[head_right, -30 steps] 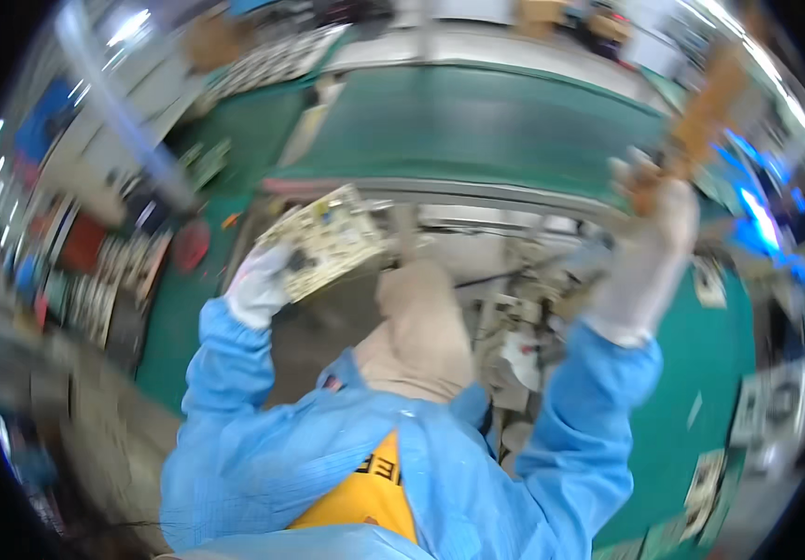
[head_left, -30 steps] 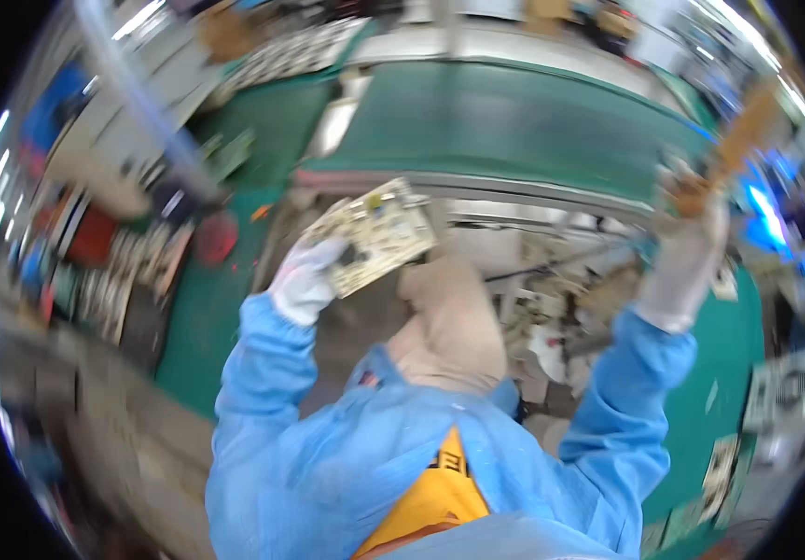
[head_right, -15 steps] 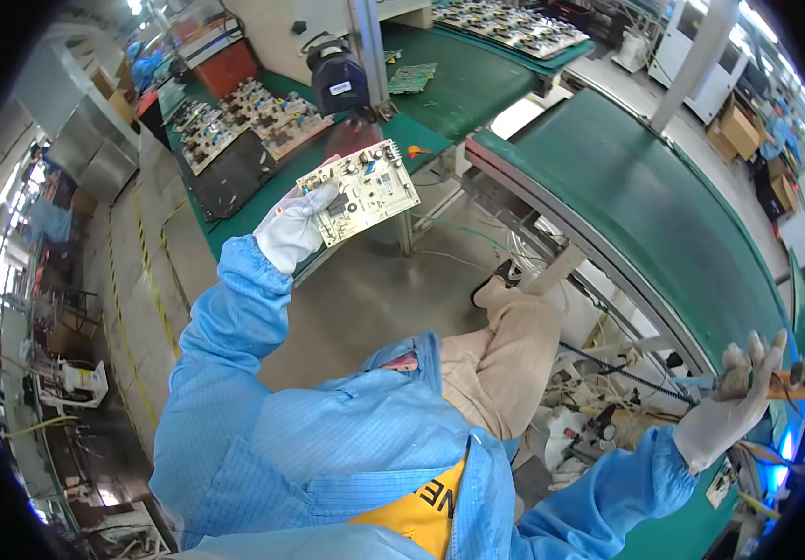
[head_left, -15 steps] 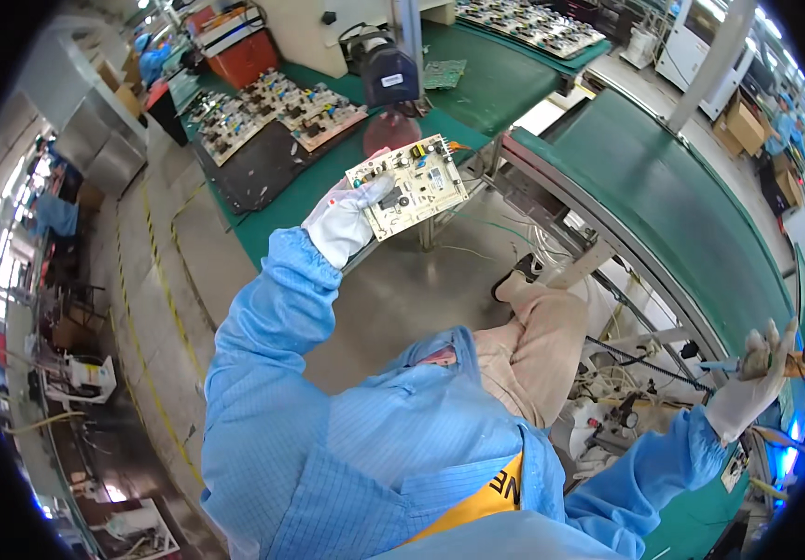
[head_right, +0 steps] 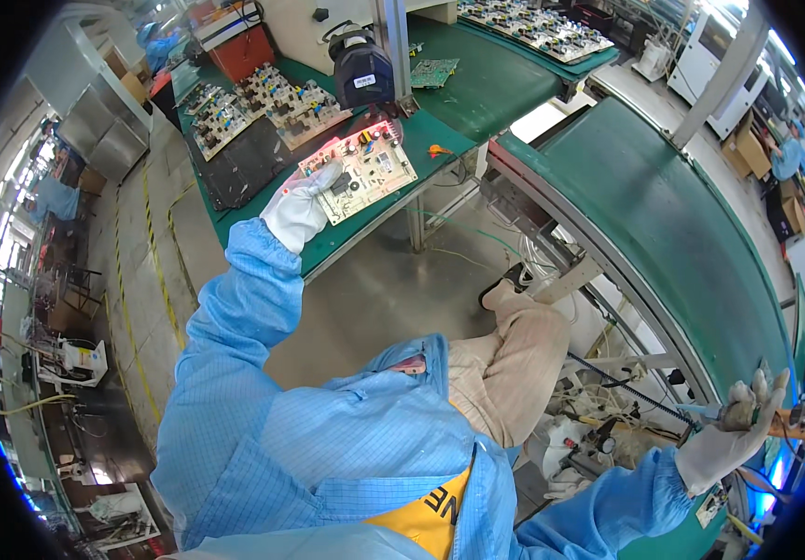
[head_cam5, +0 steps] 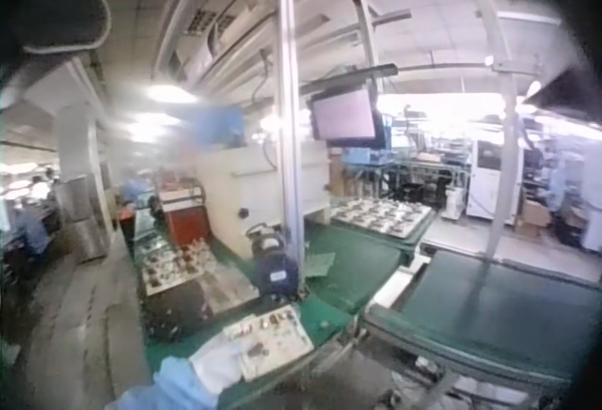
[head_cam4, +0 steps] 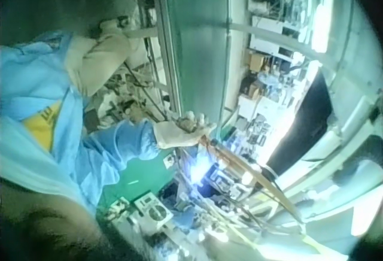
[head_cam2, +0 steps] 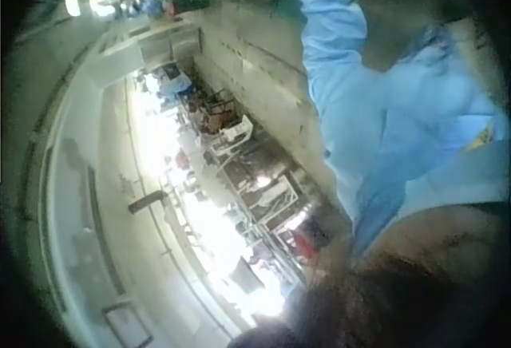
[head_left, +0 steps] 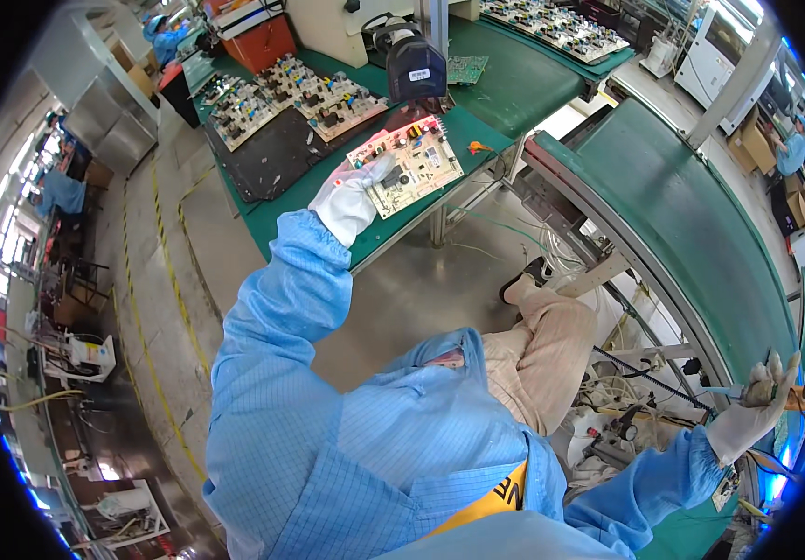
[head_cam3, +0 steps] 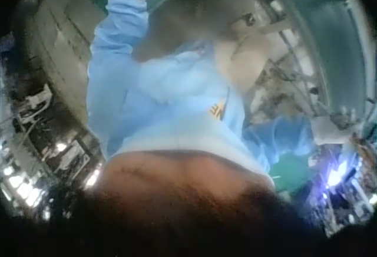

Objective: Soldering components onto printed circuit boards at an industrial assembly station.

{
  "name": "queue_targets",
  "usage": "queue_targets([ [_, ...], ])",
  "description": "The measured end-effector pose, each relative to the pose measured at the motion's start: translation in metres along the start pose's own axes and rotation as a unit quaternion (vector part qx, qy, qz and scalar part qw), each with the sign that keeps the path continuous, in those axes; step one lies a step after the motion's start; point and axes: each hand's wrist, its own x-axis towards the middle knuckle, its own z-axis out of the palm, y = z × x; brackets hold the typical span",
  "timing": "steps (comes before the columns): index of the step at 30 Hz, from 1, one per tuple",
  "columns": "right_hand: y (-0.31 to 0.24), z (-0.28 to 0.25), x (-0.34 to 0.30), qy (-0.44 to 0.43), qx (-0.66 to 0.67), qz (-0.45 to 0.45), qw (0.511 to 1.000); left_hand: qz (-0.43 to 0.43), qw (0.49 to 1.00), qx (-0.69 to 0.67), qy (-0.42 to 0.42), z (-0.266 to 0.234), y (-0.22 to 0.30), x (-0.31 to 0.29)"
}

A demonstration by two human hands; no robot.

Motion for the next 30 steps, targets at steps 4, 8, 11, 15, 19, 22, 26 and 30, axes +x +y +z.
queue_targets([
  [4, -0.006, 0.001, 0.006, 0.012, 0.014, 0.035, 0.999, -0.001, 0.999, -0.032, -0.027, -0.025, 0.0, 0.02],
  [8, -0.009, 0.004, 0.008, 0.028, 0.03, 0.098, 0.994, -0.04, 0.996, -0.077, -0.033, -0.002, 0.007, 0.009],
  [11, -0.011, 0.015, -0.002, 0.064, 0.032, 0.03, 0.997, -0.006, 0.999, 0.008, -0.051, 0.02, 0.009, 0.003],
  [15, -0.017, 0.005, -0.001, 0.034, 0.015, 0.08, 0.996, 0.045, 0.998, -0.047, -0.012, -0.033, 0.001, 0.045],
  [19, -0.01, 0.003, -0.005, 0.021, -0.02, 0.009, 1.0, 0.043, 0.997, -0.049, 0.029, -0.011, 0.005, 0.046],
  [22, -0.01, 0.002, -0.006, 0.009, -0.03, -0.01, 0.999, 0.062, 0.996, -0.033, 0.055, -0.007, 0.008, 0.041],
  [26, -0.005, 0.0, -0.004, -0.015, -0.02, -0.031, 0.999, 0.079, 0.996, -0.037, 0.014, -0.002, 0.001, 0.039],
  [30, -0.005, 0.006, -0.012, 0.019, 0.072, 0.044, 0.996, -0.055, 0.995, -0.03, -0.08, 0.044, -0.009, -0.012],
])
